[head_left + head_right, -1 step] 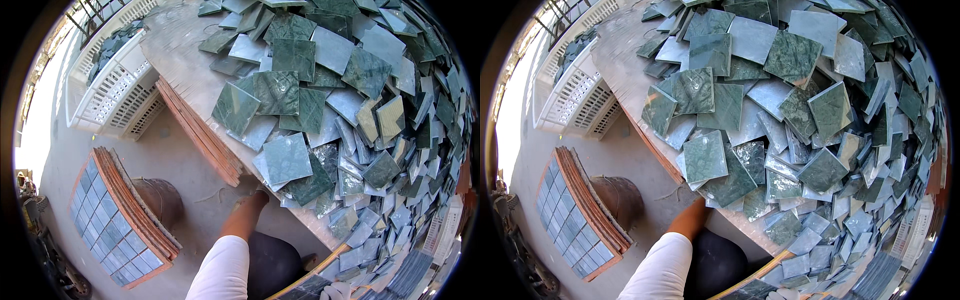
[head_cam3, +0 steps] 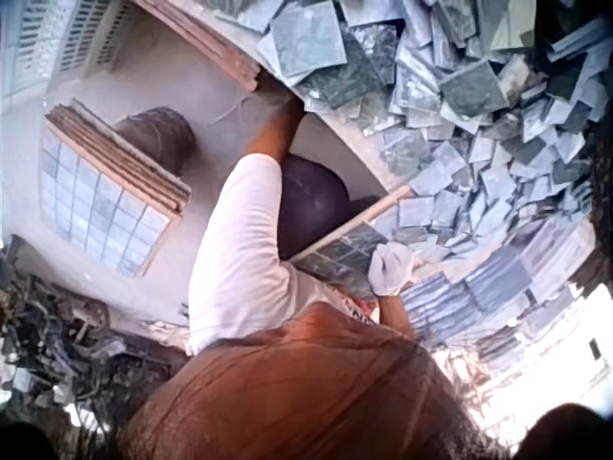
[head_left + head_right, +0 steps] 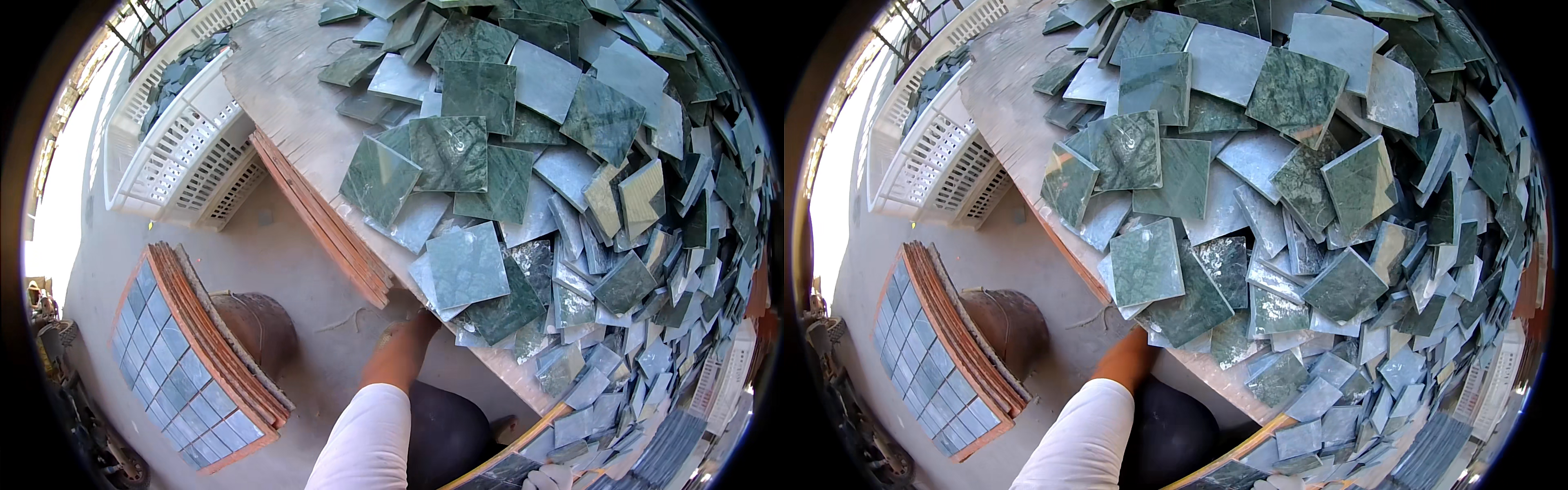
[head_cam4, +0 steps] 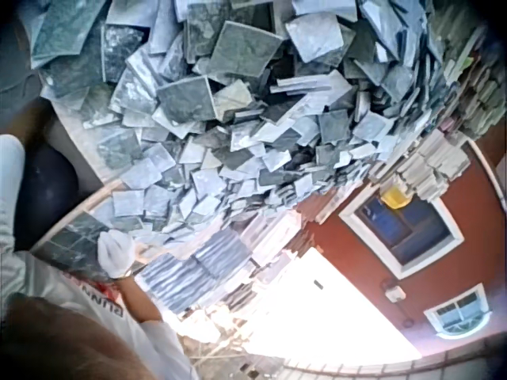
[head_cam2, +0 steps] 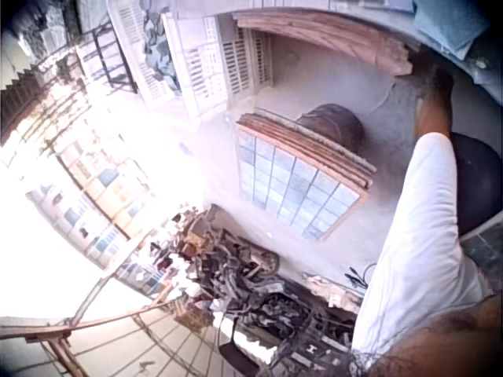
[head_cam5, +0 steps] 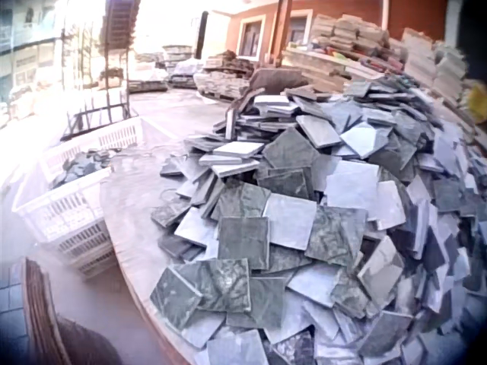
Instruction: The person places small square tiles into a grid frame, filling empty slots one by one. They handle the frame, flip it to check alignment, and continue placing tiles from a nearby pile until the grid is filled.
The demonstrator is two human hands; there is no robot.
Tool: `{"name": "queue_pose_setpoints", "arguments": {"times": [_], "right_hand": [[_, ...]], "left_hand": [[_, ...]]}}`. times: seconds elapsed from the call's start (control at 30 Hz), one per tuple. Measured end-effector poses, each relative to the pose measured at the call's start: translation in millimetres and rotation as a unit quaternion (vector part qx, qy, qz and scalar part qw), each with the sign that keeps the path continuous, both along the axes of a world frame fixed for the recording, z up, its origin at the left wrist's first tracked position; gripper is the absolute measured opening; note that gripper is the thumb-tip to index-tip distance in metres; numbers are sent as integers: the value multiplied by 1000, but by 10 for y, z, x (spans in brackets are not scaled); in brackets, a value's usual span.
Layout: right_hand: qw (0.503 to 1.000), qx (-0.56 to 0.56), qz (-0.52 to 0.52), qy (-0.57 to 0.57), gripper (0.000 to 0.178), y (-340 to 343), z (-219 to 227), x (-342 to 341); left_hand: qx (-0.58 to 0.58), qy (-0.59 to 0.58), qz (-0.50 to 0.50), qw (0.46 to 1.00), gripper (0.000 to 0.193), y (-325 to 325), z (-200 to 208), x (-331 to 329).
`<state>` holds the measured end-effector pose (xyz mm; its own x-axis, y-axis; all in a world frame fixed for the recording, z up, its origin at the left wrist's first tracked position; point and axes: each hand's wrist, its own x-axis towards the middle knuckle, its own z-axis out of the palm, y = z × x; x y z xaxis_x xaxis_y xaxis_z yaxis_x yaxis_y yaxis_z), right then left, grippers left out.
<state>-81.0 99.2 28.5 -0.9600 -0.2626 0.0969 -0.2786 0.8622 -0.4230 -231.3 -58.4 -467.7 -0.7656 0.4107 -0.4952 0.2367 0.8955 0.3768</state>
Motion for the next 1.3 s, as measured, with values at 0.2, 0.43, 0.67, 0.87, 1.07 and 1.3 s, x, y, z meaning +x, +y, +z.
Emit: {"name": "queue_pose_setpoints", "arguments": {"times": [0.2,0.43,0.67,0.87,1.07,1.3], "right_hand": [[994,21,-44,-97,9,88,-74,38],[986,61,-44,-152,15,121,-76,56],[995,8,-27,-91,24,69,-36,-10],[996,-44,-78,18,2,61,-52,26],[993,-93,-45,63,21,86,-279,180],[987,-125,-78,61,35,65,-155,227]], "left_hand": [[-60,-30,0,998,38,41,-376,-72],[-62,-41,-4,997,55,-75,-550,27],[66,11,48,997,73,-541,-697,444],[583,-150,339,723,26,-705,2194,265],[740,-75,265,613,36,-1010,3481,688],[755,-61,211,618,41,-653,4402,1188]]}}
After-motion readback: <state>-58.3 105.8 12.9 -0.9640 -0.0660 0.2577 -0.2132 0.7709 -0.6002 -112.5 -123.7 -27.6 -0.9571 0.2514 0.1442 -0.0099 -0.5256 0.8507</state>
